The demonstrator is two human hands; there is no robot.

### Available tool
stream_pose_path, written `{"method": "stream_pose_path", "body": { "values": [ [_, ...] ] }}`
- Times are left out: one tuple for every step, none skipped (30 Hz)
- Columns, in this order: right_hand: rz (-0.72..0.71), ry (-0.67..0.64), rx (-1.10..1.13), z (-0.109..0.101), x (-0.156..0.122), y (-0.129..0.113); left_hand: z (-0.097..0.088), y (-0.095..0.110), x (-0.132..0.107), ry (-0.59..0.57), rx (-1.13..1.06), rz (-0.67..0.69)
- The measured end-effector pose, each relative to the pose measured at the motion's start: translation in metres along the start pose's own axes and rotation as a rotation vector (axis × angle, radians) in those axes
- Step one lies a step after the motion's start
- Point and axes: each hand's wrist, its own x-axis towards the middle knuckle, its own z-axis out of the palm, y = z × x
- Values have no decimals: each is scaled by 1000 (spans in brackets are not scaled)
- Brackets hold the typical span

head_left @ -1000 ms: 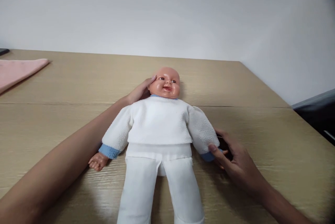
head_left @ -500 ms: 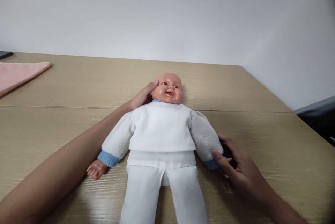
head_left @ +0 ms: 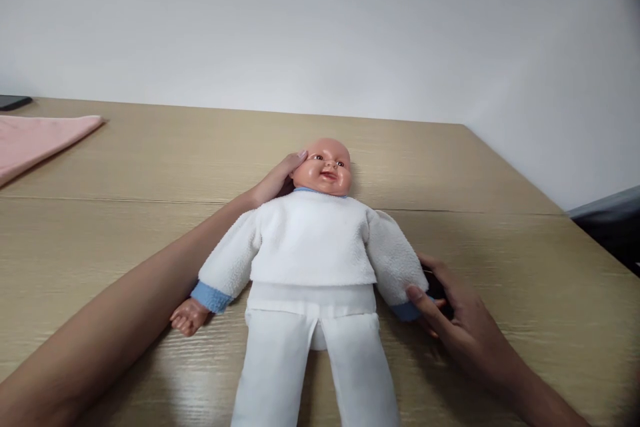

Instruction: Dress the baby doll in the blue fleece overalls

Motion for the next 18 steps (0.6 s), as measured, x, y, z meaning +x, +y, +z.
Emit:
{"method": "stream_pose_path", "body": {
  "values": [
    [-5, 1, -2, 0, 0, 0, 0, 0, 1, 0, 2, 2],
    [-8, -3, -2, 0, 0, -1, 0, 0, 1, 0, 2, 1],
    [-6, -7, 0, 0, 0, -1, 0, -1, 2, -1, 3, 4],
    [0, -14, 3, 0, 0, 0, 0, -1, 2, -2, 7, 13],
    [8, -20, 5, 1, 0, 1, -1, -1, 3, -4, 12, 26],
    [16, -25, 8, 1, -1, 2, -1, -2, 3, -7, 18, 39],
    [22, -24, 9, 2, -1, 3, -2, -2, 4, -9, 22, 49],
    [25, -19, 10, 2, -2, 4, -3, -2, 4, -10, 23, 51],
    [27, -14, 11, 2, -2, 4, -3, -2, 4, -9, 21, 45],
    [27, -12, 13, 3, -2, 4, -4, -2, 4, -9, 17, 34],
    [27, -11, 15, 3, -2, 4, -4, -2, 5, -8, 13, 23],
    [26, -12, 17, 3, -2, 3, -4, -2, 5, -8, 13, 17],
    [26, -20, 18, 3, -2, 1, -4, -2, 5, -9, 15, 16],
    [26, -24, 19, 2, -1, 0, -4, -2, 5, -11, 19, 18],
    [28, -27, 19, 2, -1, -2, -4, -2, 5, -15, 24, 23],
    [29, -29, 20, 2, 0, -4, -4, -2, 5, -19, 29, 32],
    [30, -32, 21, 2, 1, -5, -4, -3, 5, -19, 35, 46],
    [32, -36, 23, 2, 1, -7, -4, -3, 5, -15, 44, 67]
  ]
}}
